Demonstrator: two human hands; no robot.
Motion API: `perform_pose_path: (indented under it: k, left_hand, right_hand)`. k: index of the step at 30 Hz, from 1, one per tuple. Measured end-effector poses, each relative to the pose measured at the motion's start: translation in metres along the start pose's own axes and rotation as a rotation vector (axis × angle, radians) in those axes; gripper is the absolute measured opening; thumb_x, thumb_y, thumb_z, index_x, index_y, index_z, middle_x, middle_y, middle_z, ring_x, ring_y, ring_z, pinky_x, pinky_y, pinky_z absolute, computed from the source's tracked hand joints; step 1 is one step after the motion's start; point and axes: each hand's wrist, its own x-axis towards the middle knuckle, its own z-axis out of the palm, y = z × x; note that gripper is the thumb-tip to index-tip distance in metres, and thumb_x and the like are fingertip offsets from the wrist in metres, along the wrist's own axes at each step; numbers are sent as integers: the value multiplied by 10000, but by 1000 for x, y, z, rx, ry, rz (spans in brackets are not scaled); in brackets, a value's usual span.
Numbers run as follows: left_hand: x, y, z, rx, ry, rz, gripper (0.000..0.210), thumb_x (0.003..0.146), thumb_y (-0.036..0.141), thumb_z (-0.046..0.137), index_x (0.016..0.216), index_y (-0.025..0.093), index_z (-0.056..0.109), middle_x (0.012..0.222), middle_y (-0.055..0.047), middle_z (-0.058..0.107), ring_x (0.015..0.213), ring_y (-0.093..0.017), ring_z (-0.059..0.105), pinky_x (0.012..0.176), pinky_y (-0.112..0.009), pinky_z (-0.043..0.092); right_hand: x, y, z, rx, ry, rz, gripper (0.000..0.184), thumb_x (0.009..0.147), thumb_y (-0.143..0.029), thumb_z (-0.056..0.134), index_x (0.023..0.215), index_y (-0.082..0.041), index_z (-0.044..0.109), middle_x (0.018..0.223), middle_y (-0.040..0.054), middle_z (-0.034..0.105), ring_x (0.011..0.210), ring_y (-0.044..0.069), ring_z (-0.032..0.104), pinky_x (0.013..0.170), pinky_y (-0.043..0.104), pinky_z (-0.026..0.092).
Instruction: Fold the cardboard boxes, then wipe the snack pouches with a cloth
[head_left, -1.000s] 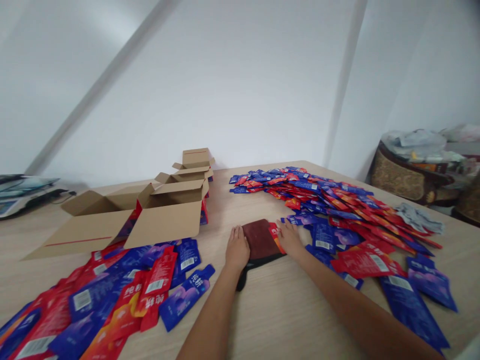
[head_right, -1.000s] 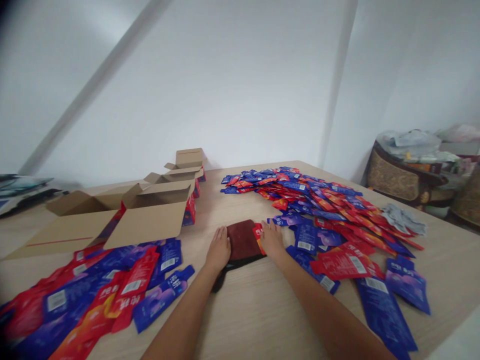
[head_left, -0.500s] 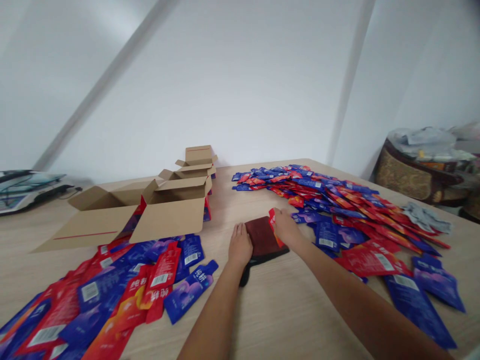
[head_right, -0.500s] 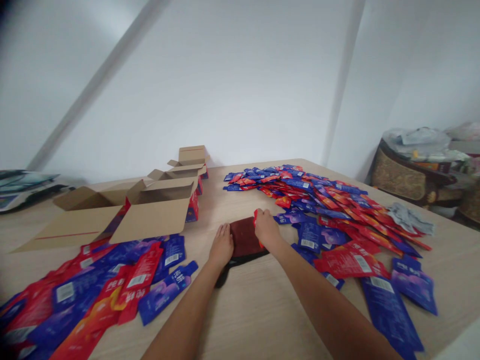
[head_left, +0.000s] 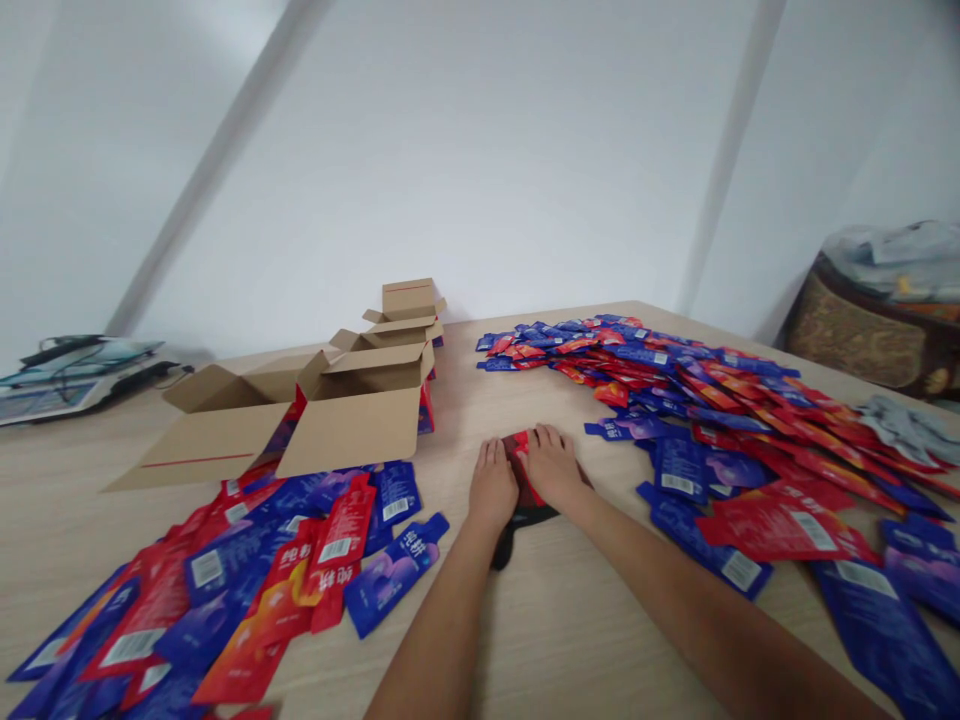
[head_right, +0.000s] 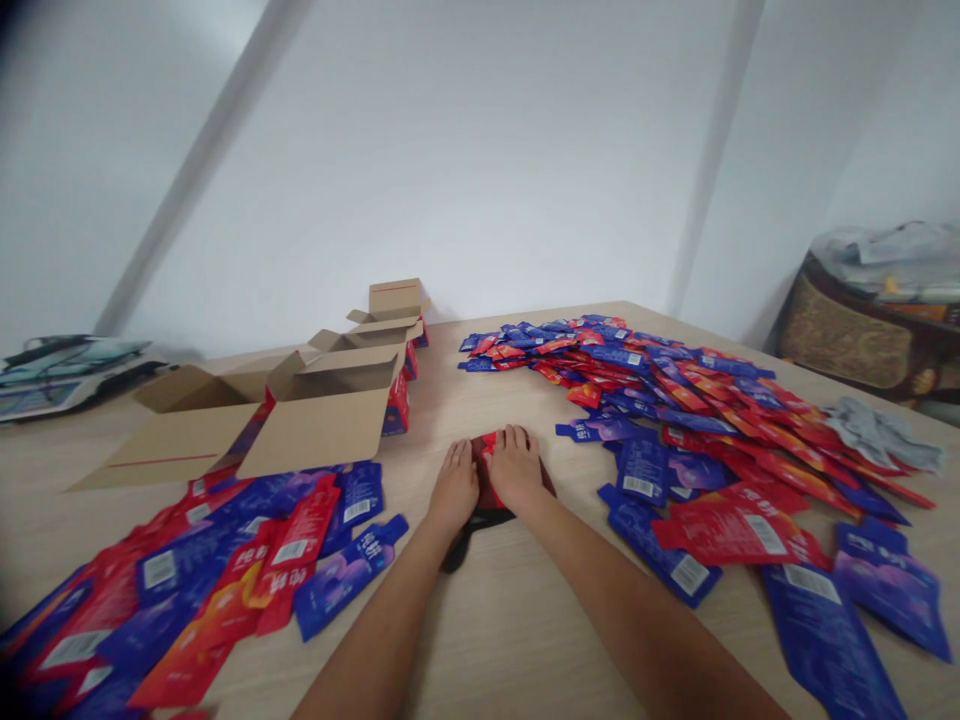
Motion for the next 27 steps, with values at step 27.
perform_pose_path:
  k: [27]
  left_hand:
    - [0, 0, -1, 1, -3, 6, 486, 855, 122, 259, 1294, -21, 412, 1368, -200, 418, 1324, -243, 298, 1101, -390, 262]
  right_hand:
    - [-6, 11, -19, 176, -116, -360, 473, 869, -144, 311, 1329, -146, 417, 1385, 98, 422, 1281, 185, 349, 1014, 341, 305]
